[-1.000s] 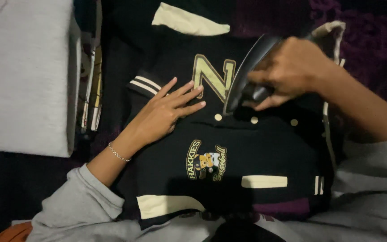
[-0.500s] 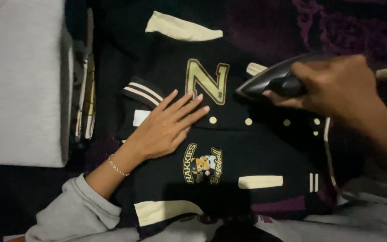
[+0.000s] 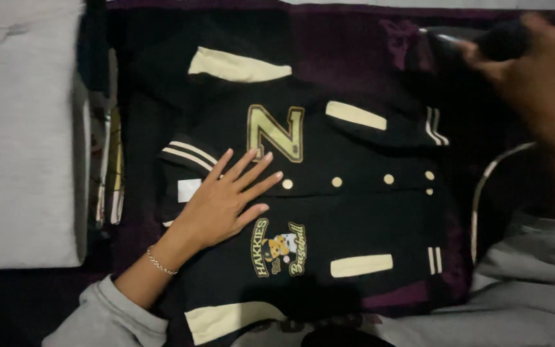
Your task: Ironing a baseball jacket and then folding it on the floor.
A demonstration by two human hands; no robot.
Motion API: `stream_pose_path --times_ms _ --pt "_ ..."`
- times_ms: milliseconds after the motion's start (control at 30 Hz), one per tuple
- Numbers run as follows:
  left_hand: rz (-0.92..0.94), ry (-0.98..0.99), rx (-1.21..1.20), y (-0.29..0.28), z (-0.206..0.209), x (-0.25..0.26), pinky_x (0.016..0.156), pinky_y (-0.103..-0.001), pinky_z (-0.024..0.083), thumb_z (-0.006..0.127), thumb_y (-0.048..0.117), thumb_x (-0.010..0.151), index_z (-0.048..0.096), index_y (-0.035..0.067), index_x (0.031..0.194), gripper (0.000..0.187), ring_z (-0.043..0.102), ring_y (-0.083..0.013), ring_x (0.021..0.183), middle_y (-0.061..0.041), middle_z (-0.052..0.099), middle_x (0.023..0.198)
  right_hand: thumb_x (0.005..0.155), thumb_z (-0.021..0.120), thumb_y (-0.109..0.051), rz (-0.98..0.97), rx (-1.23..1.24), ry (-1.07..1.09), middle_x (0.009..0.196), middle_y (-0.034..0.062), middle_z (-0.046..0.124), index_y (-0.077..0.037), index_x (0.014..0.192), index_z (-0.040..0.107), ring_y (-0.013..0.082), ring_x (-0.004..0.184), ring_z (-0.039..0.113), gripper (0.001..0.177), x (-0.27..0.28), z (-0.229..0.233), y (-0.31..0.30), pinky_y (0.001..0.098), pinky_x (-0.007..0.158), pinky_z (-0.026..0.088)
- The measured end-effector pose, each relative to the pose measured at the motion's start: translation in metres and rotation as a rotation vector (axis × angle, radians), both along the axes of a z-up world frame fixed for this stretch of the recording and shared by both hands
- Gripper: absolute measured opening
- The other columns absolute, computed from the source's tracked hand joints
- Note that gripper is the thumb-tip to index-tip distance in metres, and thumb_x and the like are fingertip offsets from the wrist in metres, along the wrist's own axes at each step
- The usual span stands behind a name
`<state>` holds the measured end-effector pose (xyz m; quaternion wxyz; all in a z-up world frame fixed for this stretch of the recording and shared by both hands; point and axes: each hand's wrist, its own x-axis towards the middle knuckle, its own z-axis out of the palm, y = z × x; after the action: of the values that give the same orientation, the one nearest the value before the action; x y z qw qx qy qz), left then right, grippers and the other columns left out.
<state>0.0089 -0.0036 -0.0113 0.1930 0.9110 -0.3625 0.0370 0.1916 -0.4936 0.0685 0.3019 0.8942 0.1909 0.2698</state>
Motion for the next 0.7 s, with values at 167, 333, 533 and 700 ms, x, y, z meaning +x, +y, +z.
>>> stream_pose_path --times_ms 167,333,533,700 --pt "-0.004 0.017 0.06 -0.004 0.009 0.001 0.125 -0.053 0.015 0.05 0.045 0.101 0.042 0.024 0.157 0.06 0.025 -0.0303 0.154 -0.007 0.034 0.165 0.096 0.059 -0.067 -0.165 0.236 0.068 0.057 0.0032 0.058 -0.002 0.094 0.071 0.0088 0.048 0.055 0.066 -0.026 -0.03 -0.088 0.0199 0.048 0.036" --pt "-0.011 0.026 0.079 -0.008 0.016 -0.001 0.124 -0.054 0.014 0.052 0.046 0.099 0.043 0.022 0.155 0.061 0.024 -0.0314 0.154 -0.008 0.034 0.165 0.089 0.068 -0.083 -0.267 0.165 0.113 0.044 0.0039 0.05 -0.003 0.1 0.079 0.0129 0.037 0.049 0.082 -0.047 -0.038 -0.09 0.0252 0.043 0.036" --pt "0.013 0.023 0.075 -0.012 0.016 -0.002 0.123 -0.054 0.015 0.053 0.052 0.098 0.045 0.023 0.154 0.064 0.026 -0.0326 0.153 -0.009 0.035 0.164 0.094 0.08 -0.068 -0.135 0.173 -0.025 0.085 0.0097 0.062 -0.007 0.122 0.073 0.0214 0.079 0.058 0.067 -0.053 0.001 -0.034 0.0354 0.073 0.046" --pt "0.016 0.025 0.11 -0.011 0.013 -0.003 0.123 -0.055 0.015 0.053 0.052 0.097 0.044 0.022 0.155 0.065 0.026 -0.0335 0.152 -0.009 0.035 0.163 0.098 0.083 -0.045 0.202 0.52 0.273 0.125 0.0137 0.061 -0.009 0.125 0.07 0.0307 0.119 0.052 0.047 -0.047 -0.023 0.027 0.0446 0.102 0.042"
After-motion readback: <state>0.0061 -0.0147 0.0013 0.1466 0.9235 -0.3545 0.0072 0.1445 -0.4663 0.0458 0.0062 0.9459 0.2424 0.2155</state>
